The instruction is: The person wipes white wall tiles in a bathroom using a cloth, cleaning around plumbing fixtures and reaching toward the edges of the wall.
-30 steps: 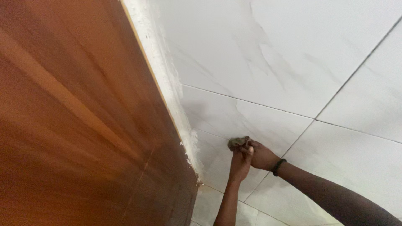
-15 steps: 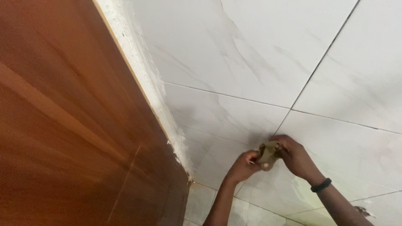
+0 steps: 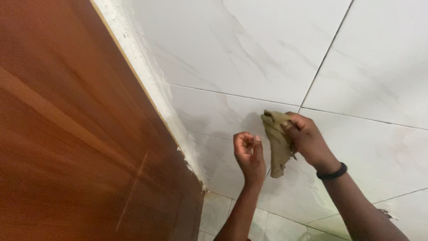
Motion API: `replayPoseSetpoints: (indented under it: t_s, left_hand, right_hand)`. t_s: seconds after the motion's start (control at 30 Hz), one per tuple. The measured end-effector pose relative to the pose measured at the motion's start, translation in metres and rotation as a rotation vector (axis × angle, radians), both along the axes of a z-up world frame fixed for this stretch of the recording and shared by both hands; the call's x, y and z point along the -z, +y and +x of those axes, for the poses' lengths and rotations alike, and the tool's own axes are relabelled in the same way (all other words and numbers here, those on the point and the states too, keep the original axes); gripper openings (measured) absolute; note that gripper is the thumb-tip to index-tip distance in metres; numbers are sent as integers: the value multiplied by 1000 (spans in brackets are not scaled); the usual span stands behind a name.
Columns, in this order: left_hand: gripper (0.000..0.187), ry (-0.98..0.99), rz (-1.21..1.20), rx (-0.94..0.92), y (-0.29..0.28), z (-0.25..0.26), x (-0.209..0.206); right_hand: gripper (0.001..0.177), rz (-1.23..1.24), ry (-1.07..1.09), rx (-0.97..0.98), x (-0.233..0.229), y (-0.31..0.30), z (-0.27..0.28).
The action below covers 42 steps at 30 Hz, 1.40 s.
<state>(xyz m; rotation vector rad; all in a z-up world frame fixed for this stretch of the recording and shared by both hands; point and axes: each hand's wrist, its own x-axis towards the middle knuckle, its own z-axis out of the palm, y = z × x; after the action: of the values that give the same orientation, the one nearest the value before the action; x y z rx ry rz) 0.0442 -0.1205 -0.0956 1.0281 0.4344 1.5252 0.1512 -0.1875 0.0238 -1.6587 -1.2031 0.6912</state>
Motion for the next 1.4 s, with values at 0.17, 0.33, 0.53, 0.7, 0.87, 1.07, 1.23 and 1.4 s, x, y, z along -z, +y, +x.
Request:
replayPoseSetpoints:
  t_s: [0.17,0.33,0.53,0.7,0.87,1.07,1.23,1.4]
  left_hand:
    - [46,-557,-619,449,-3,15,-10]
    - [47,-593,-336,192,50,28,-11]
    - [60,932,658,-604,61,90,-101]
    - [65,606,973,-261,15,127,-137]
    - [70,1177,1284,-590,16,124,-111]
    - [73,1234,1282,-724,49,103,-95]
    - [77,1278,1074,-707,88,74,-132]
    - [86,816,795,-643,131,35,-144]
  right_hand:
    - [44,75,-594,-326,-44,6,-42]
    - [32,408,-898,-102,-78,-15,-34]
    - [18,554,-1030,338,-95,-28,-8]
    - [33,562,-1384,416,-99,-20,1]
    - [37,566,-1264,547,-59,-29,28]
    - [61,328,-1410,517,-51,11,20]
    - [71,393,-1432,357,-100,57,-11]
    - [77,420,-1575,192,-113,121,-52]
